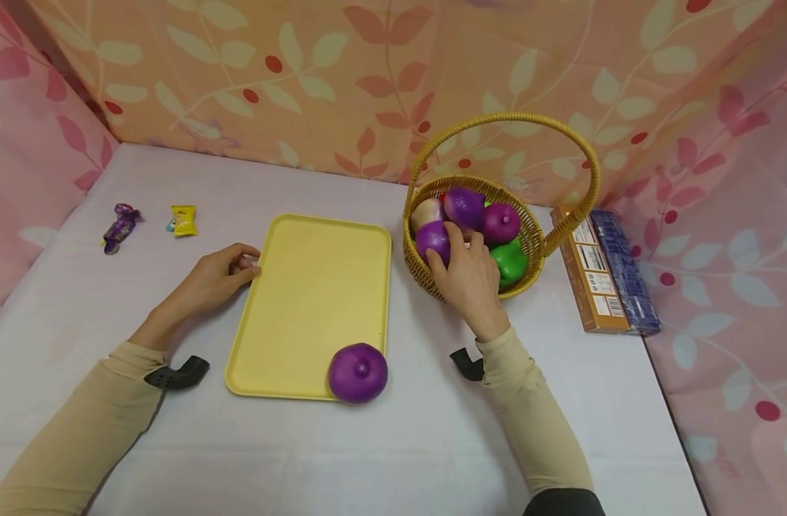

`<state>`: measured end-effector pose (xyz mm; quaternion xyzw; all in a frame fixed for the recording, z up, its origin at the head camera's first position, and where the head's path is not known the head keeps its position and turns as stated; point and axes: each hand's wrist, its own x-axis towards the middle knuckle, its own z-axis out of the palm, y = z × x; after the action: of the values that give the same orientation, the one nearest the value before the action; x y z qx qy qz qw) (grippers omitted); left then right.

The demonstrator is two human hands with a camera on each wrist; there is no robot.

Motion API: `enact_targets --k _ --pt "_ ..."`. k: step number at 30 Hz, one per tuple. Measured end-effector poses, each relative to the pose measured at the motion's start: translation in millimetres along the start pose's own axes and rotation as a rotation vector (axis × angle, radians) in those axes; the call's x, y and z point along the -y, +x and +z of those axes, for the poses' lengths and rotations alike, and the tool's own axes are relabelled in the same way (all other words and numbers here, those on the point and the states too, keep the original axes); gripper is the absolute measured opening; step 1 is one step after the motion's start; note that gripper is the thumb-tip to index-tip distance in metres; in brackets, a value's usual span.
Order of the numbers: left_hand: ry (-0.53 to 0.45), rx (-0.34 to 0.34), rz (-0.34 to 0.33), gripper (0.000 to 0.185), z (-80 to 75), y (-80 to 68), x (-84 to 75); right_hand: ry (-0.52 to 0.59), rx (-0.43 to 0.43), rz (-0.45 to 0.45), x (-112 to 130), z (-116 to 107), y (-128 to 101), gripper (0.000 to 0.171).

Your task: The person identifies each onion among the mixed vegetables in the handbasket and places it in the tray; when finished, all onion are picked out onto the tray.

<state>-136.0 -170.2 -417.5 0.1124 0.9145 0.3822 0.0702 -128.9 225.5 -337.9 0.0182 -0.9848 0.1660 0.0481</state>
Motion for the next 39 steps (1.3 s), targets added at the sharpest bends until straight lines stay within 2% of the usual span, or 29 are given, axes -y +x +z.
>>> enact_targets --k 4,8,13,16,18,21,26,32,39 --pt "0.003 0.001 -0.001 0.036 0.0 0.7 -0.5 0.041 0.022 0.035 -3 3 3 0.061" --pt "0.004 0.004 -0.005 0.036 -0.6 0.0 -1.1 0.057 -0.035 0.023 -5 2 1 0.063" --pt "0.014 -0.001 -0.004 0.035 -1.2 -0.3 -1.2 0.08 -0.211 -0.104 2 -4 -13 0.065" --pt "0.017 -0.006 -0.004 0.035 -1.7 0.2 -1.1 0.127 -0.253 -0.224 14 -6 -26 0.065" --pt "0.015 -0.005 -0.003 0.036 -1.9 0.4 -1.0 0.159 -0.226 -0.299 22 -4 -35 0.064" --pt "0.01 0.001 -0.002 0.036 -1.4 0.5 -0.9 0.175 -0.134 -0.384 32 3 -47 0.062" --pt "0.015 -0.003 -0.007 0.035 0.9 1.6 0.1 0.12 0.011 -0.47 41 20 -61 0.06" --pt "0.015 0.0 -0.009 0.035 2.0 2.1 1.0 0.014 0.069 -0.529 44 34 -67 0.059" --pt "0.021 -0.006 -0.004 0.035 2.0 1.5 0.9 -0.013 0.132 -0.509 46 41 -68 0.059"
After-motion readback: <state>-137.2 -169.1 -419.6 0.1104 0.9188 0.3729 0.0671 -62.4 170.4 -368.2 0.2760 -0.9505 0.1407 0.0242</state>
